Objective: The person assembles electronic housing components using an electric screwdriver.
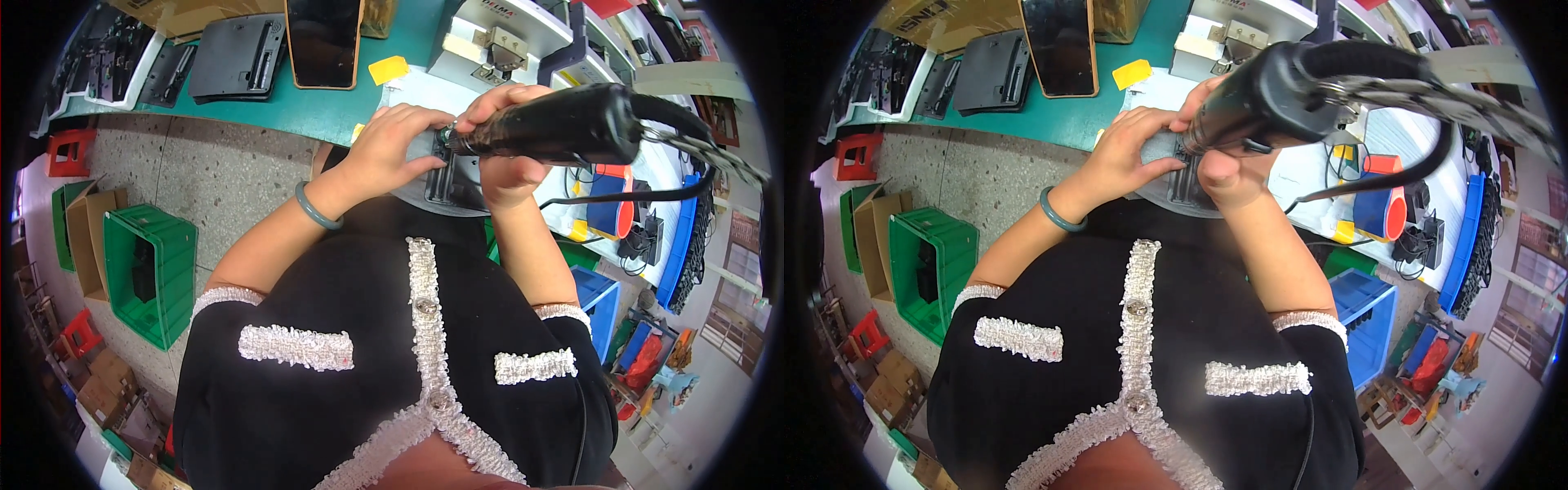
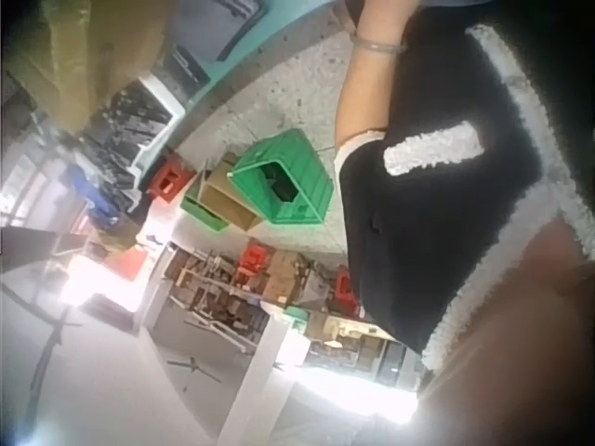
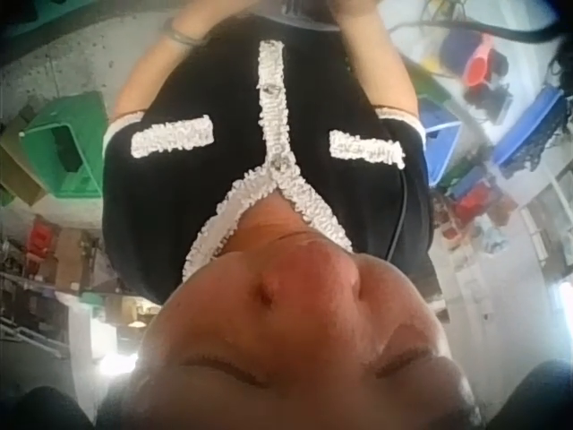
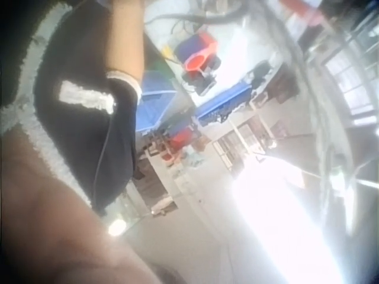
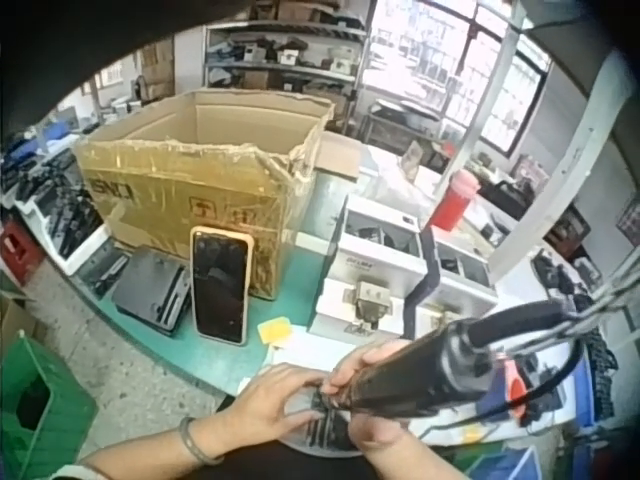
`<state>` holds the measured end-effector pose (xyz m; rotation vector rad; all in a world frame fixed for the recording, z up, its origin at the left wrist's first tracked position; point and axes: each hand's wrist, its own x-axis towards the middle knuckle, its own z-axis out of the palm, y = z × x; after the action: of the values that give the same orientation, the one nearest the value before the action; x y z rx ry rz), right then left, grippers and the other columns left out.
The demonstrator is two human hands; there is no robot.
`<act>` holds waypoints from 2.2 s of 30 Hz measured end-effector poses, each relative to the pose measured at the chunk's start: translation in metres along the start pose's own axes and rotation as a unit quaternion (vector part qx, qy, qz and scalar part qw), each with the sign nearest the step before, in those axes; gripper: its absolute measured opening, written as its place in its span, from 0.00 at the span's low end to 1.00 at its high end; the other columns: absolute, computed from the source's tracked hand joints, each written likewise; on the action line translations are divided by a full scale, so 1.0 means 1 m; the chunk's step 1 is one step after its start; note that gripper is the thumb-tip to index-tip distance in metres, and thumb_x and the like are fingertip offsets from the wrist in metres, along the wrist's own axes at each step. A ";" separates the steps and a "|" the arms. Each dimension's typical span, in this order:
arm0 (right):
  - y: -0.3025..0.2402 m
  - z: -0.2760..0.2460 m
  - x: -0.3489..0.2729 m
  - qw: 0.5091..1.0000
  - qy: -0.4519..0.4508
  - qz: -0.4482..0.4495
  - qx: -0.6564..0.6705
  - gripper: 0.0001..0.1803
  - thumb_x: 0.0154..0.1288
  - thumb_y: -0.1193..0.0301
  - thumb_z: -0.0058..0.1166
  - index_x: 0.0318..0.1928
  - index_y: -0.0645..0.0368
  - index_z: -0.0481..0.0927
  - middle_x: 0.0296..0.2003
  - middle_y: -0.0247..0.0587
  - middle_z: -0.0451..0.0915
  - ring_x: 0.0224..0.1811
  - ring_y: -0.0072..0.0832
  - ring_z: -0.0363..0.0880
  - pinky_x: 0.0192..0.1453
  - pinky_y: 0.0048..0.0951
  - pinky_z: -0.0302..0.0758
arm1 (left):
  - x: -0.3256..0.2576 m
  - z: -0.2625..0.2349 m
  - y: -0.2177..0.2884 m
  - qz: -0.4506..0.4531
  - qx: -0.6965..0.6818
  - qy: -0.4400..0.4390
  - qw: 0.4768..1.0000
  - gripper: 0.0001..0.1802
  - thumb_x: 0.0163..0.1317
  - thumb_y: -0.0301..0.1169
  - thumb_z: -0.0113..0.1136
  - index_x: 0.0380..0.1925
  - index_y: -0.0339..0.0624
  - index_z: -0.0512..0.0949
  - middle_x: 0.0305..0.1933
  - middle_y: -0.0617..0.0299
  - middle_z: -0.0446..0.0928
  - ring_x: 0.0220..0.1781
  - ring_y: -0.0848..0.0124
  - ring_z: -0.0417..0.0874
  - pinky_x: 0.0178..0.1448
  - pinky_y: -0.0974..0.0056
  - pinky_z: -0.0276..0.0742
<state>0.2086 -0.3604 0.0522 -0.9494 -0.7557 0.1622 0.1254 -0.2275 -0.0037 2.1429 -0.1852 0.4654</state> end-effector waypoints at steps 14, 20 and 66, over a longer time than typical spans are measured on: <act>-0.067 -0.144 -0.031 0.953 0.243 -0.029 -0.177 0.40 0.64 0.38 0.48 0.55 0.64 0.64 0.33 0.43 0.76 0.31 0.33 0.77 0.41 0.36 0.77 | -0.022 0.009 0.034 0.123 0.210 -0.183 0.953 0.52 0.39 0.49 0.75 0.68 0.62 0.62 0.74 0.54 0.53 0.76 0.54 0.54 0.75 0.37 0.43; -0.080 -0.146 -0.042 0.924 0.272 -0.026 -0.267 0.39 0.67 0.41 0.46 0.60 0.65 0.64 0.37 0.43 0.77 0.36 0.31 0.79 0.43 0.31 0.77 | -0.017 0.013 0.023 0.078 0.100 -0.133 0.983 0.42 0.40 0.45 0.76 0.60 0.58 0.72 0.62 0.54 0.65 0.69 0.54 0.63 0.73 0.42 0.51; 0.101 0.138 -0.012 0.890 -0.139 0.400 -0.169 0.46 0.64 0.68 0.61 0.71 0.71 0.45 0.68 0.61 0.58 0.55 0.31 0.76 0.58 0.26 0.72 | -0.041 -0.213 -0.091 -0.287 0.385 0.320 0.817 0.27 0.54 0.47 0.66 0.45 0.36 0.78 0.49 0.44 0.78 0.51 0.48 0.79 0.55 0.52 0.74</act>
<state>0.1300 -0.2128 0.0156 -1.5617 -0.6186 0.9312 0.0600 -0.0028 0.0212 2.4778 1.1885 0.9683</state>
